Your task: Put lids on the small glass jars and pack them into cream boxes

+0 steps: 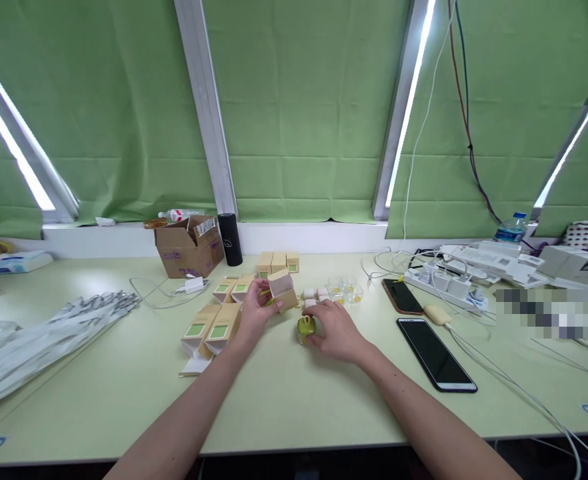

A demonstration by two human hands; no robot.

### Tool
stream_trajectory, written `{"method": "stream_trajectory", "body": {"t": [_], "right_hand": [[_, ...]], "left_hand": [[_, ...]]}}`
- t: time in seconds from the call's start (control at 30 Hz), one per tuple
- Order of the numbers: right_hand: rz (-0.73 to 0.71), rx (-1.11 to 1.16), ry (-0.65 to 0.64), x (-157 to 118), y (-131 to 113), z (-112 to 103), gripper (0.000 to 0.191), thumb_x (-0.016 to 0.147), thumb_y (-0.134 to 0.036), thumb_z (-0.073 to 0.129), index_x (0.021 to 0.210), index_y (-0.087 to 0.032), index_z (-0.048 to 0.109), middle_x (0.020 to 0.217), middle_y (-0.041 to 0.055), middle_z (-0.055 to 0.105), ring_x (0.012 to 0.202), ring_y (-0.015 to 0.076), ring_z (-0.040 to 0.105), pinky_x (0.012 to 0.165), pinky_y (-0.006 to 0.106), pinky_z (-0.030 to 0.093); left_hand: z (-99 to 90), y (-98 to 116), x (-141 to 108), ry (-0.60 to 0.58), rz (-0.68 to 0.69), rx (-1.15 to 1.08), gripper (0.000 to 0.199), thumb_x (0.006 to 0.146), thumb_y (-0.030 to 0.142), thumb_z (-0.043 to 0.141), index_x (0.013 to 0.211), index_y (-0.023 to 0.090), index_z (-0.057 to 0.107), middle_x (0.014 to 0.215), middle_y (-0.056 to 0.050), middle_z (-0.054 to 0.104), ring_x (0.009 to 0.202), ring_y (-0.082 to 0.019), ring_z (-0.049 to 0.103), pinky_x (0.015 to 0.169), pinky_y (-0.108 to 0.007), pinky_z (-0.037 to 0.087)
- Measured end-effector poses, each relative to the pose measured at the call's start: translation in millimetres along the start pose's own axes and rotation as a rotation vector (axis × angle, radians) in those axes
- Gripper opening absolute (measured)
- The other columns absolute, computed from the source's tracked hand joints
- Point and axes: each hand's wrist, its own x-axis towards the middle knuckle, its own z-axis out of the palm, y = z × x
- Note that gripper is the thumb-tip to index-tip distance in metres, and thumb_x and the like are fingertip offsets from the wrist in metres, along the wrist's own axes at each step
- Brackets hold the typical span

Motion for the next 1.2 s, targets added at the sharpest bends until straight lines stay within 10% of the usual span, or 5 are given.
{"method": "stream_trajectory", "body": {"t": [0.43, 0.63, 0.9, 1.2], "right_hand": [[0.103, -0.171, -0.019, 3.8, 14.7, -13.1, 0.039, 0.078, -0.027, 0.079, 0.115, -0.023, 0.07, 0.111, 0.0064, 0.075, 0.106, 0.0277, 0.062, 0.087, 0.036, 0.039], [0.109, -0.173, -0.021, 4.2, 14.0, -15.3, 0.037, 0.078, -0.03, 0.079, 0.114, -0.023, 0.071, 0.113, 0.0074, 0.075, 0.108, 0.0289, 0.064, 0.089, 0.037, 0.041], [0.127, -0.164, -0.013, 4.4, 14.2, -14.6, 0.036, 0.078, -0.027, 0.079, 0.113, -0.023, 0.072, 0.112, 0.0074, 0.076, 0.107, 0.0288, 0.065, 0.087, 0.036, 0.044], [0.131, -0.173, -0.012, 4.6, 15.1, -14.2, 0.035, 0.078, -0.03, 0.079, 0.112, -0.023, 0.072, 0.111, 0.0076, 0.076, 0.106, 0.029, 0.066, 0.086, 0.035, 0.045]], "left_hand": [[-9.5, 2.2, -5.5, -0.357, 0.091, 0.557, 0.046, 0.064, 0.021, 0.081, 0.108, 0.024, 0.068, 0.111, -0.011, 0.07, 0.111, -0.034, 0.065, 0.097, -0.051, 0.05], [-8.9, 3.6, -8.8, -0.39, 0.134, 0.687, 0.064, 0.063, 0.029, 0.086, 0.12, 0.024, 0.06, 0.119, -0.014, 0.066, 0.117, -0.037, 0.062, 0.104, -0.056, 0.044], [-2.1, 25.5, -18.1, -0.276, 0.369, 0.448, 0.014, 0.091, 0.037, 0.066, 0.096, 0.024, 0.069, 0.124, -0.012, 0.064, 0.123, -0.03, 0.06, 0.108, -0.048, 0.047], [0.9, 11.4, -16.1, -0.222, 0.369, 0.594, 0.021, 0.093, 0.038, 0.064, 0.091, 0.026, 0.082, 0.121, -0.01, 0.076, 0.116, -0.032, 0.069, 0.106, -0.056, 0.051]]}}
